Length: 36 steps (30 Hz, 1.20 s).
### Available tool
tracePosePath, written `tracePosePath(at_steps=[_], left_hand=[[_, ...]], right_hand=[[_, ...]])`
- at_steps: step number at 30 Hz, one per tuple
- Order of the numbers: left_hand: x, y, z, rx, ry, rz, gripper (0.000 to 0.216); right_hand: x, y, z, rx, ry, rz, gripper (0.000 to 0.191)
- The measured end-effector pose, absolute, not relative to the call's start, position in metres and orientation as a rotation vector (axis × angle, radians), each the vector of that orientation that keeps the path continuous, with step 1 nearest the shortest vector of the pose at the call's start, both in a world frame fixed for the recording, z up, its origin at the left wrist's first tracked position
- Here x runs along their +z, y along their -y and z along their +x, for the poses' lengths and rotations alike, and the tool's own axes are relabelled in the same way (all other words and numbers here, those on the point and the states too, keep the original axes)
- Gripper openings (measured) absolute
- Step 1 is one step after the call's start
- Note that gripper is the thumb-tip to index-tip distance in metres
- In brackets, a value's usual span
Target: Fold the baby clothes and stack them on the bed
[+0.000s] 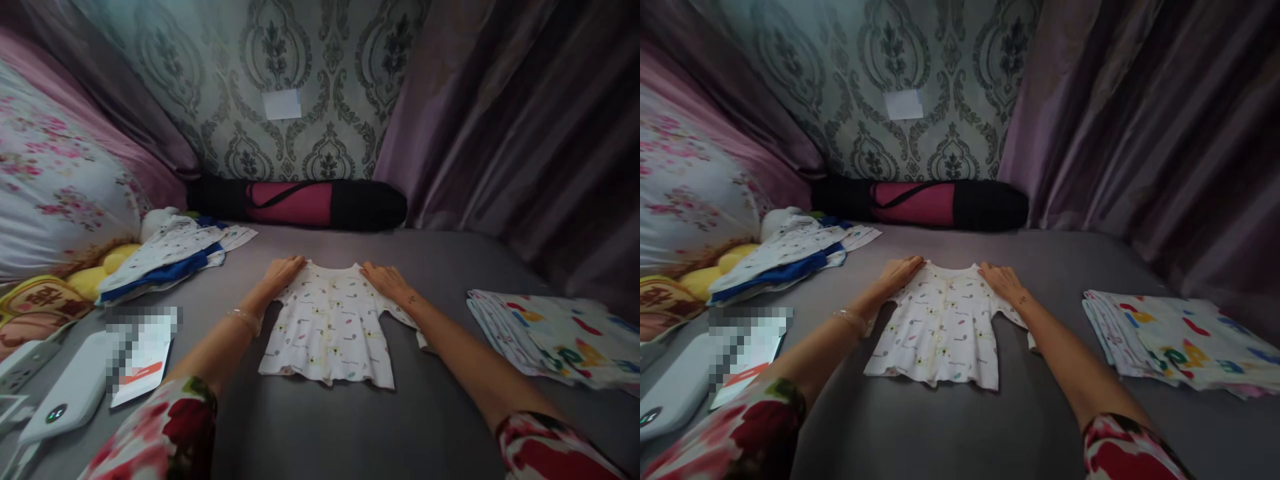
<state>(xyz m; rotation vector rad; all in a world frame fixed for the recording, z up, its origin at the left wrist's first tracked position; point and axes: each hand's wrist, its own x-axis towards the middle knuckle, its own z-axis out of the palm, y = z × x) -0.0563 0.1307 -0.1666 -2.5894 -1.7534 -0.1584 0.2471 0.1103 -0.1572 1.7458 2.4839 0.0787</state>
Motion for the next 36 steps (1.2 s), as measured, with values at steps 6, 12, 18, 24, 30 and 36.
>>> tracePosePath(at_steps=[6, 12, 18, 24, 30, 36], left_hand=[[-0.163, -0.153, -0.051, -0.179, 1.766, -2.535, 0.041], [-0.163, -0.148, -0.039, -0.142, 1.835, -2.417, 0.033], [-0.171, -0.118, -0.025, -0.213, 1.714, -2.595, 0.042], [-0.202, -0.108, -0.020, -0.180, 1.853, -2.583, 0.069], [-0.193, -0.111, -0.024, -0.089, 1.912, -2.622, 0.074], [-0.173, -0.122, -0.017, -0.004, 2.022, -2.636, 0.073]], right_hand=[[-0.157, -0.131, 0.249, 0.041, -2.440, 1.803, 0.037], [-0.163, -0.128, 0.244, 0.166, -2.445, 2.029, 0.031], [-0.176, -0.100, 0.217, 0.015, -2.691, 1.934, 0.047], [-0.191, -0.095, 0.203, -0.202, -2.599, 1.957, 0.067], [-0.192, -0.098, 0.203, -0.245, -2.540, 2.005, 0.067], [-0.181, -0.102, 0.210, -0.624, -2.641, 2.063, 0.063]])
